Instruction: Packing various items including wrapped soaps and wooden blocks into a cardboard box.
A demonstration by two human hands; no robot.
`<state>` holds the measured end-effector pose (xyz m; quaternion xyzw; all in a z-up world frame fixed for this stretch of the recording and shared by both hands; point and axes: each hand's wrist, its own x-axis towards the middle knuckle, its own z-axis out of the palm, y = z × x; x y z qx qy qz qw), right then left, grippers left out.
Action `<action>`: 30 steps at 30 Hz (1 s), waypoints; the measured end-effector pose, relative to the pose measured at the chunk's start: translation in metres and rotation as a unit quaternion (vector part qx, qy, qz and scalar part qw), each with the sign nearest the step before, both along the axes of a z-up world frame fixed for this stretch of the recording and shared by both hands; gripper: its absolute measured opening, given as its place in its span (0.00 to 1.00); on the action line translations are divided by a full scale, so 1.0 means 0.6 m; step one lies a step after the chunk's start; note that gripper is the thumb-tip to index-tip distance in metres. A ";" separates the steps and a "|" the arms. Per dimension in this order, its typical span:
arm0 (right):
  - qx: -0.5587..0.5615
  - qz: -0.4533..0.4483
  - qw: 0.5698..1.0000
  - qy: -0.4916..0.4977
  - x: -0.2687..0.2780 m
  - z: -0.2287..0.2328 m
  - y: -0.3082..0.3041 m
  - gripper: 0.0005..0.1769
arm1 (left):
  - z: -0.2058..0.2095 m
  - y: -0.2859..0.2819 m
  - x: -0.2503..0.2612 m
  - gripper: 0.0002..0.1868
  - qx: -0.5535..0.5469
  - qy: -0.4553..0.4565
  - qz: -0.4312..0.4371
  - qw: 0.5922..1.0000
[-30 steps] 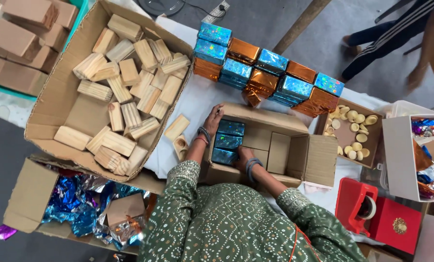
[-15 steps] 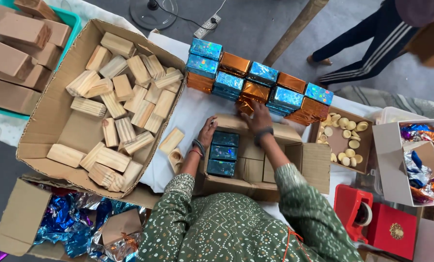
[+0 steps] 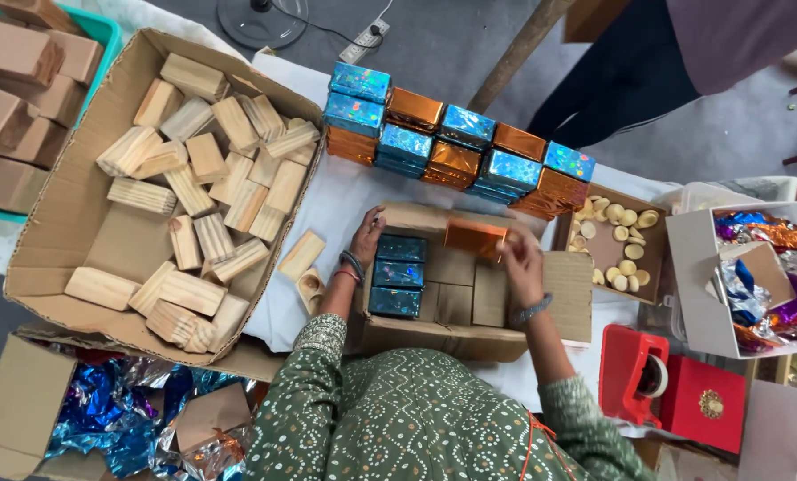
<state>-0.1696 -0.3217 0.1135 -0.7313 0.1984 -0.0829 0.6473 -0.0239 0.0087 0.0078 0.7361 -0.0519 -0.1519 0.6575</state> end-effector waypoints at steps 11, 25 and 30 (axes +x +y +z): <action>0.227 -0.130 0.952 0.157 -0.007 -0.356 -0.012 0.23 | -0.014 0.000 0.008 0.31 -0.008 -0.017 -0.016 1.000; -0.264 -0.103 0.934 0.216 0.022 -0.232 0.059 0.22 | -0.034 -0.001 0.005 0.31 -0.022 -0.002 -0.007 1.000; -0.415 0.101 0.851 0.306 0.040 -0.102 0.060 0.25 | -0.007 0.003 0.000 0.32 -0.010 0.025 -0.009 1.000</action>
